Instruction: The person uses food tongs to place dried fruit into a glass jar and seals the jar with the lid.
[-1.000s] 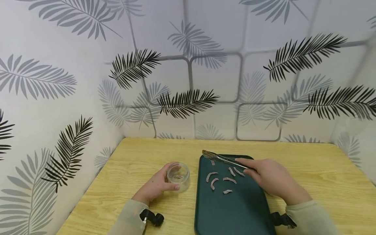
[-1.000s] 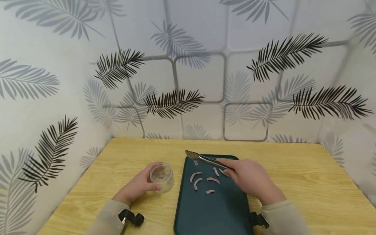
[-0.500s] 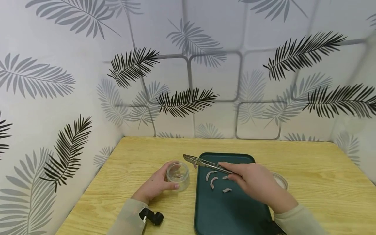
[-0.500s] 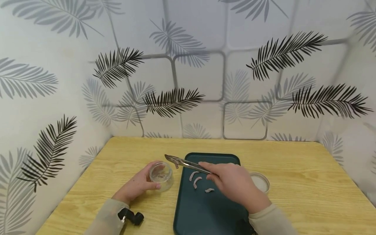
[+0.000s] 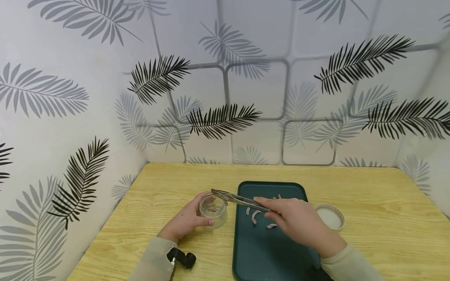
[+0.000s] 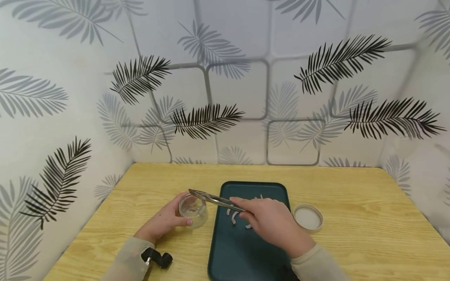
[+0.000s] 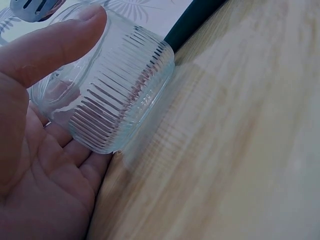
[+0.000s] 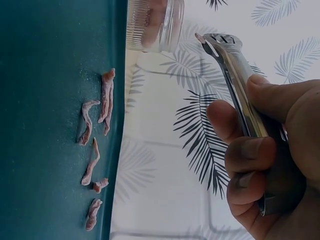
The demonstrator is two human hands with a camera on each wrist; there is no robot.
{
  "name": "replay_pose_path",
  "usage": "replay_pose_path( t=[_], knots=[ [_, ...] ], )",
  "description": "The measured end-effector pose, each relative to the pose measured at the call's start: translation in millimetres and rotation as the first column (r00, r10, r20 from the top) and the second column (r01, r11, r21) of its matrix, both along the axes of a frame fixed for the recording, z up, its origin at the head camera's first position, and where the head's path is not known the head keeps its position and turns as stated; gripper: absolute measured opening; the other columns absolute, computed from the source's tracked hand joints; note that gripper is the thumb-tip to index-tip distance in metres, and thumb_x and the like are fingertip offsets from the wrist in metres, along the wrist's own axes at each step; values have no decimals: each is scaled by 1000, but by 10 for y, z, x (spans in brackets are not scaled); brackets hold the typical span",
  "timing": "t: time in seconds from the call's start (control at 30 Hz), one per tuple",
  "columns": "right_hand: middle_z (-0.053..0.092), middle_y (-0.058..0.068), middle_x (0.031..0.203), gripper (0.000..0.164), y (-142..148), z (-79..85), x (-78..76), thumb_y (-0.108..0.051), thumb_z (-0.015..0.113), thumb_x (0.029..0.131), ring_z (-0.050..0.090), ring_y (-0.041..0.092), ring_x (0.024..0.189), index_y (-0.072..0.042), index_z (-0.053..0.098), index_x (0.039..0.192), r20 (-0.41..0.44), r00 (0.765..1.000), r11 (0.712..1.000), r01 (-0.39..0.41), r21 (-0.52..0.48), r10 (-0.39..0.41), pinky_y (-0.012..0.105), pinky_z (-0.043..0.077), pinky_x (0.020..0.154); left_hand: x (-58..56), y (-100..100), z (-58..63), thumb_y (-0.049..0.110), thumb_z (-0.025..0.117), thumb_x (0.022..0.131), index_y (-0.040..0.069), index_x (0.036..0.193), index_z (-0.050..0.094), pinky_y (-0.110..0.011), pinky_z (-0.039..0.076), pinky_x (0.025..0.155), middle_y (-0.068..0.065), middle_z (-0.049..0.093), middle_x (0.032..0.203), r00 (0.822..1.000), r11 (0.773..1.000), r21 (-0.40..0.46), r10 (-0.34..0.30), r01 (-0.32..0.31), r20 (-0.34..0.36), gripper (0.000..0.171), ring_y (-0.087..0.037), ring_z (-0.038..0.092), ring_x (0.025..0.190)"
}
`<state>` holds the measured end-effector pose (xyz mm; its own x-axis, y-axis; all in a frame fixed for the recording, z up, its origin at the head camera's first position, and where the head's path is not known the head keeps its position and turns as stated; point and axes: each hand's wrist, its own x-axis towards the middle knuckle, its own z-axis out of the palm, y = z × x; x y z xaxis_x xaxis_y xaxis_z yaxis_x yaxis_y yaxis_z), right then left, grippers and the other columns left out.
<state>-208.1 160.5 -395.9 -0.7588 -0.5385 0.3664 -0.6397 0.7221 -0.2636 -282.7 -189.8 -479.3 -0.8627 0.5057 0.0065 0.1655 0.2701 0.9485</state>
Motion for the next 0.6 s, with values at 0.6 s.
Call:
replay_pose_path(
  t=[0.6],
  knots=[
    [59,-26,76,55,-34,-62,-16,-28,74,94,66,3,76,-30,57,146,-37,999,1000,11,-14,-11,33,54,69,14,-2,6,16,80,89,12,160,23,-36,37,107,-12,39,157,1000,1000,-16,-9,9,3,91,-29,47,133]
  ],
)
